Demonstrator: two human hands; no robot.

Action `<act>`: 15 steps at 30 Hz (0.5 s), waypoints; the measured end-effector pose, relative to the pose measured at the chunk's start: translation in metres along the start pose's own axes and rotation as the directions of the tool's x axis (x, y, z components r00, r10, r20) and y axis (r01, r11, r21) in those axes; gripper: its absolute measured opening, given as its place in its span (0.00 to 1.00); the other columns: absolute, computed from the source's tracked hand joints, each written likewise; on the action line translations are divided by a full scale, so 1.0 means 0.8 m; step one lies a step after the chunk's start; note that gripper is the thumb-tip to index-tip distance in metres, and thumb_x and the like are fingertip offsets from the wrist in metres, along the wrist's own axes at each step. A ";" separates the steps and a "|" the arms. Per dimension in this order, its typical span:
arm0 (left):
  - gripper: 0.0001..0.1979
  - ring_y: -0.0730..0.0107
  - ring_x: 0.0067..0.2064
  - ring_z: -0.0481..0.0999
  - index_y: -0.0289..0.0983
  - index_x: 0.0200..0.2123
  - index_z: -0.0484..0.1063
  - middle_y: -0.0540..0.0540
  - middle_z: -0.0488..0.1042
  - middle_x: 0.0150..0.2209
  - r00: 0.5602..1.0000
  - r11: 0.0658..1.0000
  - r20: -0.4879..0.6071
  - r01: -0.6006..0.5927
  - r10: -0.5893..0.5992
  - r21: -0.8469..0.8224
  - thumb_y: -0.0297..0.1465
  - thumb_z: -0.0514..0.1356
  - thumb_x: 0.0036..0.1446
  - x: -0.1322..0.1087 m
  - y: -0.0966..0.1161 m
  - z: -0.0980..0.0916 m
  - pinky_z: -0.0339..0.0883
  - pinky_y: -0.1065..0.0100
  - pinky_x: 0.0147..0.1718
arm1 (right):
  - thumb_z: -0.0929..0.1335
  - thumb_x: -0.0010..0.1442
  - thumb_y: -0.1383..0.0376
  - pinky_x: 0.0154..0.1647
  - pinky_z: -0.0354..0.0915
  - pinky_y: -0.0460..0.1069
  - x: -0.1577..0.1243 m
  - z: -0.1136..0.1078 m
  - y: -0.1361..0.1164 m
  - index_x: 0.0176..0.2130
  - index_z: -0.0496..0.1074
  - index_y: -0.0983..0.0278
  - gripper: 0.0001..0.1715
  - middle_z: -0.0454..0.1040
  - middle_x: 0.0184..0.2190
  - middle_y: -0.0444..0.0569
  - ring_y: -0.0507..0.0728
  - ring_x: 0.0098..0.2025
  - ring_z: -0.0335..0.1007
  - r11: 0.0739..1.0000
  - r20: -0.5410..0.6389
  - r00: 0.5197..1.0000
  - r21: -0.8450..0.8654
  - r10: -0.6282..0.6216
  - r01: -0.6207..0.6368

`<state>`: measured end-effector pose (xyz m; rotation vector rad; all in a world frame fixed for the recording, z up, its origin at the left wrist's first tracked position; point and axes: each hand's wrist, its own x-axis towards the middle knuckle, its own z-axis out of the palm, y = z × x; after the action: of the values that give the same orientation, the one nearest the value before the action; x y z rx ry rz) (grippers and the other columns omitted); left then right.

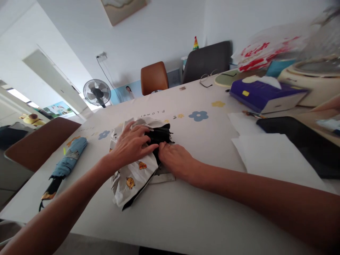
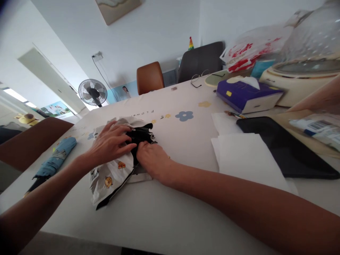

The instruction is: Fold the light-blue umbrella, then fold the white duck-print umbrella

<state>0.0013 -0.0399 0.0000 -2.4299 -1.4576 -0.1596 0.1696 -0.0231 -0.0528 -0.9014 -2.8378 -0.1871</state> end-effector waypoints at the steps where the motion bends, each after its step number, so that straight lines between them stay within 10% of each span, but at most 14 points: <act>1: 0.15 0.60 0.53 0.64 0.41 0.31 0.75 0.45 0.70 0.48 1.000 1.000 0.017 0.016 -0.016 -0.012 0.44 0.55 0.53 -0.002 -0.003 -0.005 0.38 0.51 0.59 | 0.58 0.54 0.81 0.26 0.66 0.50 0.001 0.002 0.000 0.43 0.67 0.80 0.17 0.73 0.32 0.63 0.61 0.31 0.73 1.000 -0.006 1.000 0.004 0.015 -0.015; 8: 0.13 0.60 0.57 0.60 0.45 0.31 0.77 0.48 0.69 0.51 0.984 0.997 0.171 -0.033 0.045 -0.072 0.44 0.56 0.52 0.012 -0.015 -0.023 0.42 0.51 0.58 | 0.58 0.56 0.78 0.28 0.65 0.50 0.004 -0.003 0.009 0.41 0.65 0.76 0.14 0.74 0.29 0.60 0.62 0.32 0.74 0.990 0.064 0.996 0.115 0.069 -0.076; 15: 0.11 0.62 0.56 0.62 0.49 0.38 0.76 0.49 0.65 0.56 0.978 0.913 0.200 0.140 -0.065 -0.384 0.40 0.55 0.55 0.011 -0.039 0.024 0.55 0.56 0.54 | 0.64 0.50 0.64 0.28 0.64 0.50 0.022 -0.001 0.026 0.40 0.68 0.70 0.17 0.76 0.31 0.59 0.63 0.34 0.74 0.904 0.177 0.959 0.331 0.222 -0.271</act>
<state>-0.0228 -0.0133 -0.0099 -2.7466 -1.7859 -0.2864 0.1677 0.0036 -0.0473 -1.2102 -2.7049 0.4181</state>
